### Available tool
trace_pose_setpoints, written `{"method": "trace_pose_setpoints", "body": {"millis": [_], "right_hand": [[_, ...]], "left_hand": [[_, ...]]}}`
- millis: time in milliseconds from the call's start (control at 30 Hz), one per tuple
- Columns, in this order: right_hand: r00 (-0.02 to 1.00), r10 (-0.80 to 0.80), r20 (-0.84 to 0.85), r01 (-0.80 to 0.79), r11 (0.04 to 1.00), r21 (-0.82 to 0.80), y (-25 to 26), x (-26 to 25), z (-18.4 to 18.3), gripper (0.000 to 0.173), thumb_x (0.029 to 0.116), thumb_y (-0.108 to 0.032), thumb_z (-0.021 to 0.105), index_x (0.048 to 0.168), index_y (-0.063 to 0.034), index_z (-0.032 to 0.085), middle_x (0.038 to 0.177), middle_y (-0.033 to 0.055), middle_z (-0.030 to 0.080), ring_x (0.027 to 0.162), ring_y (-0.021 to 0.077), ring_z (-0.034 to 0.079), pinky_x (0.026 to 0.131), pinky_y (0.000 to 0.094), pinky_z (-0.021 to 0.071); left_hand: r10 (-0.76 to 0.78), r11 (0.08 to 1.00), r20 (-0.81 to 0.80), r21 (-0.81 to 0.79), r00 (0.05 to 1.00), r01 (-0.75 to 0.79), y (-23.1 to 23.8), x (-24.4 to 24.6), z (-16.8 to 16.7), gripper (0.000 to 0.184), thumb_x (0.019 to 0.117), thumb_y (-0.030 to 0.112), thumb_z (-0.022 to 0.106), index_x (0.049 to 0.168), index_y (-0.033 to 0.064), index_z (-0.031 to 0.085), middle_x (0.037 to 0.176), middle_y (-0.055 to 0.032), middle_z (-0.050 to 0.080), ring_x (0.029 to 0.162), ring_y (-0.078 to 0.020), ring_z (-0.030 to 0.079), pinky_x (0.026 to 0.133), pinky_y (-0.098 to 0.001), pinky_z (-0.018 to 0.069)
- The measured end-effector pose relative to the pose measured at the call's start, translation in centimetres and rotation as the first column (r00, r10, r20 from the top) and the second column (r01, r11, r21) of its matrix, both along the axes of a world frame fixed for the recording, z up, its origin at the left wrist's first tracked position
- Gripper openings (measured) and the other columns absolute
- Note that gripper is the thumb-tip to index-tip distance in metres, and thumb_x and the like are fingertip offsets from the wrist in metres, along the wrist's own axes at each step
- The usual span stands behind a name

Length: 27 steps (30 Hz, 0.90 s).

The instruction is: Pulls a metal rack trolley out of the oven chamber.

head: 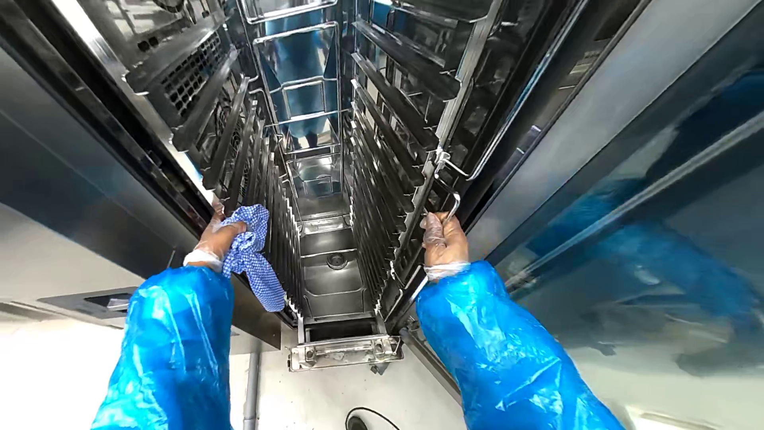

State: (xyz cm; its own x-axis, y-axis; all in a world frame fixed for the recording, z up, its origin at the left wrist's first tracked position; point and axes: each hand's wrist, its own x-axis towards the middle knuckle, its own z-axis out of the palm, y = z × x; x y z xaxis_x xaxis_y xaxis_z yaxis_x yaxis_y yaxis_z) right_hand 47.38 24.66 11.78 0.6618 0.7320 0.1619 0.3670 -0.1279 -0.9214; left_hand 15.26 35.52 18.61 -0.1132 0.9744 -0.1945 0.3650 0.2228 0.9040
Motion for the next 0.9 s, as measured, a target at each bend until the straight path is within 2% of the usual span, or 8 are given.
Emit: {"method": "trace_pose_setpoints", "body": {"millis": [67,200,367,467,600,800,900], "right_hand": [[1.0,-0.001,0.013,0.001,1.0,0.01,-1.0,-0.2,-0.2,0.032,0.1114,-0.025,0.043,0.122,0.0016,0.058,0.093,0.0146,0.061,0.079,0.0214,0.057,0.076,0.0443,0.048],[0.998,-0.017,0.062,0.014,0.999,0.05,-3.0,-0.5,-1.0,0.03,0.1106,-0.026,0.044,0.117,-0.0009,0.059,0.083,0.0057,0.055,0.068,0.0119,0.052,0.066,0.035,0.0459],[0.997,-0.036,0.065,0.031,0.996,0.078,-5.0,-0.9,-1.3,0.028,0.1101,-0.026,0.044,0.115,-0.0029,0.059,0.083,0.0017,0.055,0.068,0.0053,0.051,0.066,0.0273,0.0451],[0.998,-0.056,0.03,0.054,0.997,0.052,-6.2,-1.8,-0.9,0.026,0.1097,-0.027,0.046,0.113,-0.0042,0.059,0.084,0.0024,0.057,0.069,0.0068,0.052,0.066,0.0297,0.045],[0.997,-0.06,0.054,0.056,0.996,0.068,-8.3,-3.1,-1.2,0.026,0.1093,-0.024,0.045,0.113,-0.0021,0.059,0.085,0.0034,0.057,0.07,0.007,0.053,0.067,0.0296,0.0456],[0.996,-0.065,0.057,0.063,0.997,0.044,-10.4,-4.1,-0.8,0.025,0.1099,-0.024,0.046,0.113,-0.0028,0.058,0.084,0.0052,0.057,0.07,0.0108,0.053,0.067,0.034,0.0456],[0.997,-0.07,0.026,0.069,0.997,0.026,-11.0,-4.5,-0.5,0.027,0.1107,-0.025,0.045,0.116,-0.0019,0.059,0.09,0.0087,0.06,0.074,0.0145,0.055,0.07,0.038,0.0466]], "left_hand": [[-0.004,1.0,0.013,0.013,1.0,0.004,-0.9,-0.3,-0.1,0.06,0.0971,0.008,0.06,0.153,0.0109,0.037,0.116,-0.0138,0.061,0.092,-0.0158,0.06,0.079,-0.035,0.052],[-0.005,1.0,0.007,0.002,1.0,0.005,-3.0,-0.9,-0.2,0.056,0.0967,0.007,0.061,0.149,0.0127,0.041,0.108,-0.0092,0.062,0.086,-0.0117,0.06,0.073,-0.031,0.0525],[-0.041,0.999,-0.003,0.032,0.999,0.041,-5.6,-1.9,-0.5,0.064,0.0943,0.004,0.06,0.153,0.0137,0.038,0.112,-0.0095,0.063,0.088,-0.0112,0.061,0.074,-0.0308,0.0526],[-0.034,0.999,0.01,0.039,0.999,0.034,-6.8,-2.5,-0.3,0.059,0.0947,0.001,0.059,0.149,0.0125,0.04,0.104,-0.0065,0.063,0.081,-0.0073,0.061,0.067,-0.0251,0.0523],[-0.007,0.999,0.019,0.046,1.0,0.006,-8.1,-3.6,-0.7,0.057,0.0943,-0.001,0.06,0.148,0.0108,0.043,0.102,-0.0074,0.063,0.08,-0.0083,0.061,0.067,-0.0259,0.0526],[-0.03,0.999,-0.001,0.013,1.0,0.03,-9.6,-4.3,-0.4,0.059,0.0956,0.001,0.06,0.15,0.0137,0.043,0.113,-0.0119,0.063,0.089,-0.0155,0.061,0.075,-0.0349,0.052],[-0.053,0.999,0.007,0.01,0.999,0.053,-9.9,-4.6,-0.3,0.062,0.0955,0.002,0.06,0.153,0.0145,0.039,0.116,-0.0123,0.063,0.091,-0.016,0.061,0.077,-0.0356,0.0527]]}}
